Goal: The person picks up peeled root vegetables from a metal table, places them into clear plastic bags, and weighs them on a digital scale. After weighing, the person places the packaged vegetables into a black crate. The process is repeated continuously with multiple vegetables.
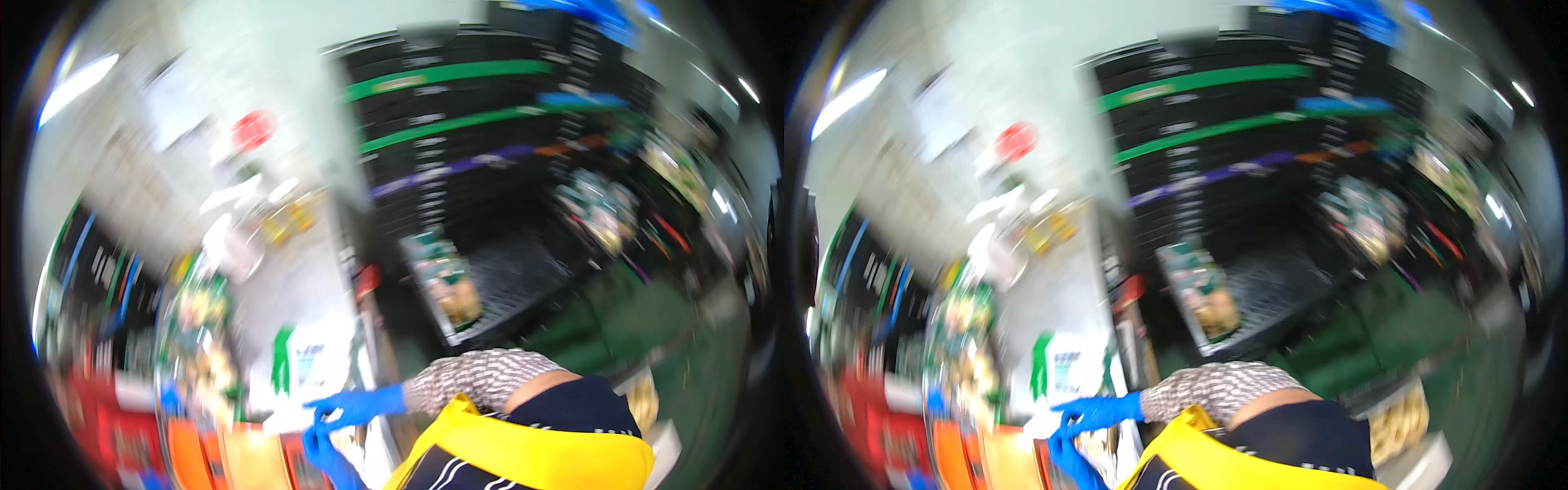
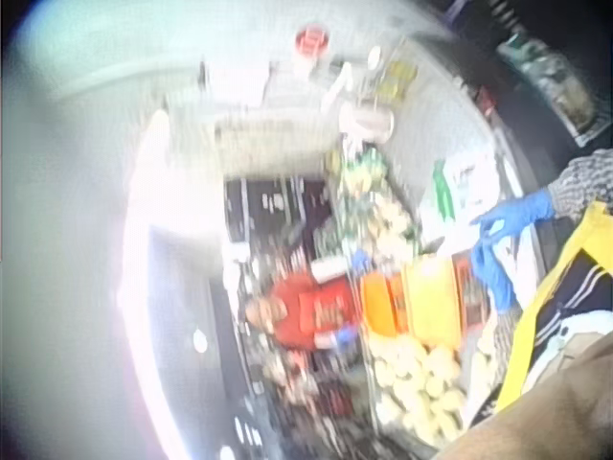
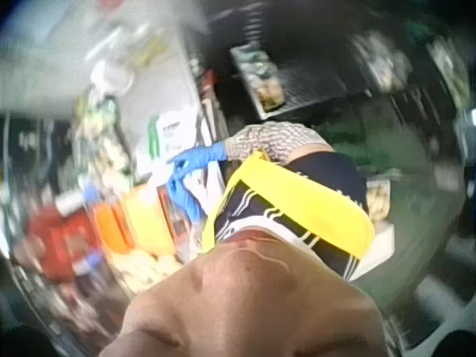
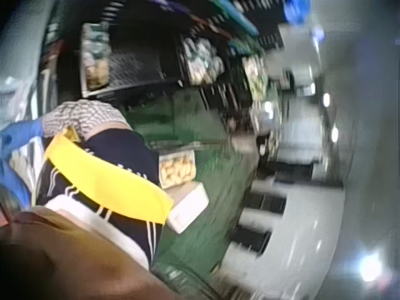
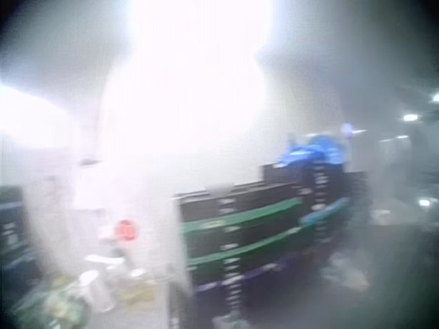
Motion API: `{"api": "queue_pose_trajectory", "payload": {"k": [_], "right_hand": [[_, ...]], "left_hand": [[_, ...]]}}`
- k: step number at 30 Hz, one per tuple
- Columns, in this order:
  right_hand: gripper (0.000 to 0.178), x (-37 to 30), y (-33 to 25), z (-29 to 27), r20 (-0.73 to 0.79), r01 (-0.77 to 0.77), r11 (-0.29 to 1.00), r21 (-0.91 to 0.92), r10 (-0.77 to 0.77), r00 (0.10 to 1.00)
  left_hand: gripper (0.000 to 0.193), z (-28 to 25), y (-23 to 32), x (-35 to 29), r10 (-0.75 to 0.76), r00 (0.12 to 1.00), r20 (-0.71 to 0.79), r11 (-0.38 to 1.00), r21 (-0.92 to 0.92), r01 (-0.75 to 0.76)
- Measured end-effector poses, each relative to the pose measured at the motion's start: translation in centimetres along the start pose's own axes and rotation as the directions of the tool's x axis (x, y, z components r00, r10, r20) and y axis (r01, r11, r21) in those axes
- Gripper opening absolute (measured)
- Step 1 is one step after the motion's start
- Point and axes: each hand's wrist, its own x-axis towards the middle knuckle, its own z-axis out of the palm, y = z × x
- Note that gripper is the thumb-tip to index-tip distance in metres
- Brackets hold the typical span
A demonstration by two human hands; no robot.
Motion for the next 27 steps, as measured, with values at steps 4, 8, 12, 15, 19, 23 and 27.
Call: {"api": "queue_pose_trajectory", "payload": {"k": [4, 8, 12, 15, 19, 23, 27], "right_hand": [[0.048, 2.2, 1.3, 5.2, 0.212, 0.003, 0.995, 0.104, -0.026, 0.977], [0.043, 3.0, 1.1, 10.3, 0.426, -0.180, 0.984, -0.012, 0.168, 0.889], [0.043, 4.6, 0.3, 15.5, 0.674, -0.140, 0.973, -0.185, 0.229, 0.702], [0.042, 5.0, -0.4, 19.7, 0.765, -0.072, 0.961, -0.267, 0.257, 0.591], [0.042, 6.5, 0.7, 21.0, 0.822, 0.112, 0.943, -0.314, 0.211, 0.529], [0.043, 7.8, -0.2, 22.6, 0.811, 0.298, 0.862, -0.411, 0.195, 0.552], [0.042, 8.1, -0.1, 23.1, 0.748, 0.220, 0.841, -0.494, 0.283, 0.600]], "left_hand": [[0.005, -7.1, -0.4, -0.7, 0.058, 0.956, -0.288, 0.998, 0.001, -0.061], [0.006, -13.3, 1.3, -4.3, 0.087, 0.866, -0.493, 0.996, 0.071, -0.060], [0.008, -20.9, 0.2, -11.0, 0.140, 0.724, -0.675, 0.952, 0.292, 0.088], [0.009, -26.4, -2.7, -18.1, 0.082, 0.521, -0.850, 0.961, 0.206, 0.185], [0.012, -31.8, -5.8, -24.2, 0.003, 0.223, -0.975, 0.943, 0.078, 0.325], [0.022, -38.9, -7.7, -29.5, 0.164, -0.050, -0.985, 0.846, 0.115, 0.521], [0.049, -44.2, -8.6, -29.7, 0.252, -0.030, -0.967, 0.511, 0.107, 0.853]]}}
